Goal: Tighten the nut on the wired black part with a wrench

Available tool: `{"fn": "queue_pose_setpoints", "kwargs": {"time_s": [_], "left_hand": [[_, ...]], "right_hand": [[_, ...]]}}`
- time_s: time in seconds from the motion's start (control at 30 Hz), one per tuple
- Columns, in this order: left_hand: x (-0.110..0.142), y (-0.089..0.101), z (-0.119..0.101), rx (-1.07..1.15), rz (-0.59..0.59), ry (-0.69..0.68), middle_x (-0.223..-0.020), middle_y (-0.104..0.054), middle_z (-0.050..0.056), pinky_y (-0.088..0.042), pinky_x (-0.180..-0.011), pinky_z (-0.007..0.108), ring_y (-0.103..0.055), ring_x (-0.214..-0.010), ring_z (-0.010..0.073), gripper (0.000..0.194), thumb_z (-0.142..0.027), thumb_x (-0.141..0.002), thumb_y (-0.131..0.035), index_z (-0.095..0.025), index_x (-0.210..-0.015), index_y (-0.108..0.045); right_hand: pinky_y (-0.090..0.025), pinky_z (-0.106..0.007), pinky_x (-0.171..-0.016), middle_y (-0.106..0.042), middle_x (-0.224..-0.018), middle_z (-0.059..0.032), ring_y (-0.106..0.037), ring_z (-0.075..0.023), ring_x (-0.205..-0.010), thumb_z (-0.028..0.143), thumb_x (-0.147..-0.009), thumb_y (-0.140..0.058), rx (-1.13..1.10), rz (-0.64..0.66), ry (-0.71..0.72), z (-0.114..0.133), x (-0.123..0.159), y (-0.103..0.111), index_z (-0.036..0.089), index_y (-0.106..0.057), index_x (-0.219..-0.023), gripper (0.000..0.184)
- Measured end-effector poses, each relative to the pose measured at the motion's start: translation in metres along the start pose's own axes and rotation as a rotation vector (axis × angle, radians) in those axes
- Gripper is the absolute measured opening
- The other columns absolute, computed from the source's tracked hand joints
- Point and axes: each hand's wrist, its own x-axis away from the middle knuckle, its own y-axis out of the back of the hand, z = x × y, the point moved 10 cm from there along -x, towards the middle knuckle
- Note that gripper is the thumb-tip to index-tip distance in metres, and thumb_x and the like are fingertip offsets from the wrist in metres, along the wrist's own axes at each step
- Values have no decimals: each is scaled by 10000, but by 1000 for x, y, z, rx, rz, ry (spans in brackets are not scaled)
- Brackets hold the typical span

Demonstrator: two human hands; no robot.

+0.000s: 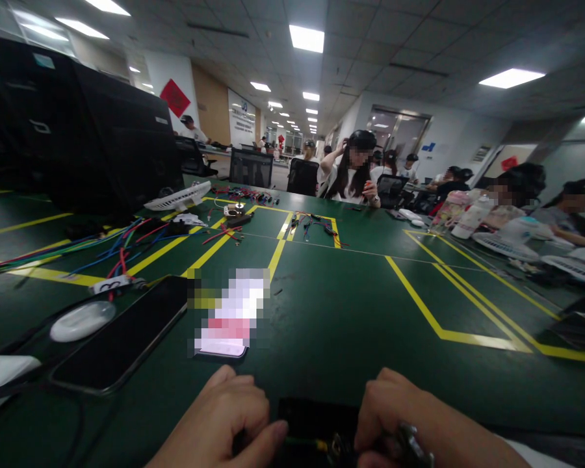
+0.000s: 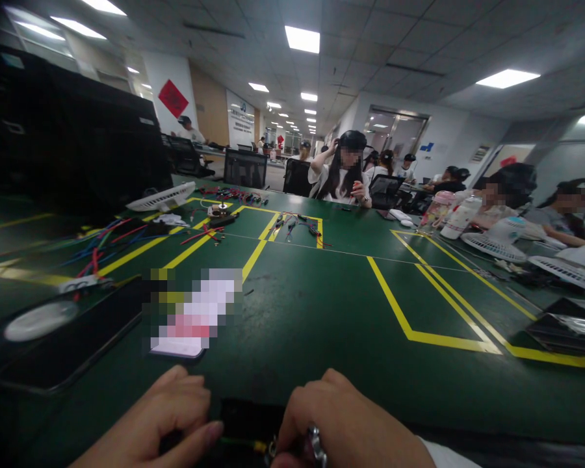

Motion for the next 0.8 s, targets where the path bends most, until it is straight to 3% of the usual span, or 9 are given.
{"fn": "queue_pose_setpoints", "kwargs": {"time_s": [0.5,0.63,0.8], "left_hand": [[-2,-6,3,-19,55,15,-666,-587,-54,-336,-808,318,-590,-717,141,373,-331,-972,-456,-179,-632,-456],[-5,-6,4,-33,54,-15,-653,-599,-53,-338,-764,304,-588,-699,139,378,-328,-971,-463,-178,-625,-487],[-5,0,2,-42,-18,-48,-656,-597,-62,-338,-779,304,-596,-689,130,371,-320,-978,-469,-179,-636,-498]], "right_hand": [[-442,-359,-851,-667,-786,-13,-627,-197,-762,418,-950,-636,-20,164,135,6,2,-8,256,-676,-891,177],[-419,-349,-860,-685,-804,-5,-640,-176,-774,221,-934,-655,-42,183,175,-3,3,-10,232,-653,-852,82],[-395,-317,-859,-706,-819,-7,-644,-135,-777,-6,-820,-670,-129,162,245,-5,5,-8,165,-642,-810,174]]}}
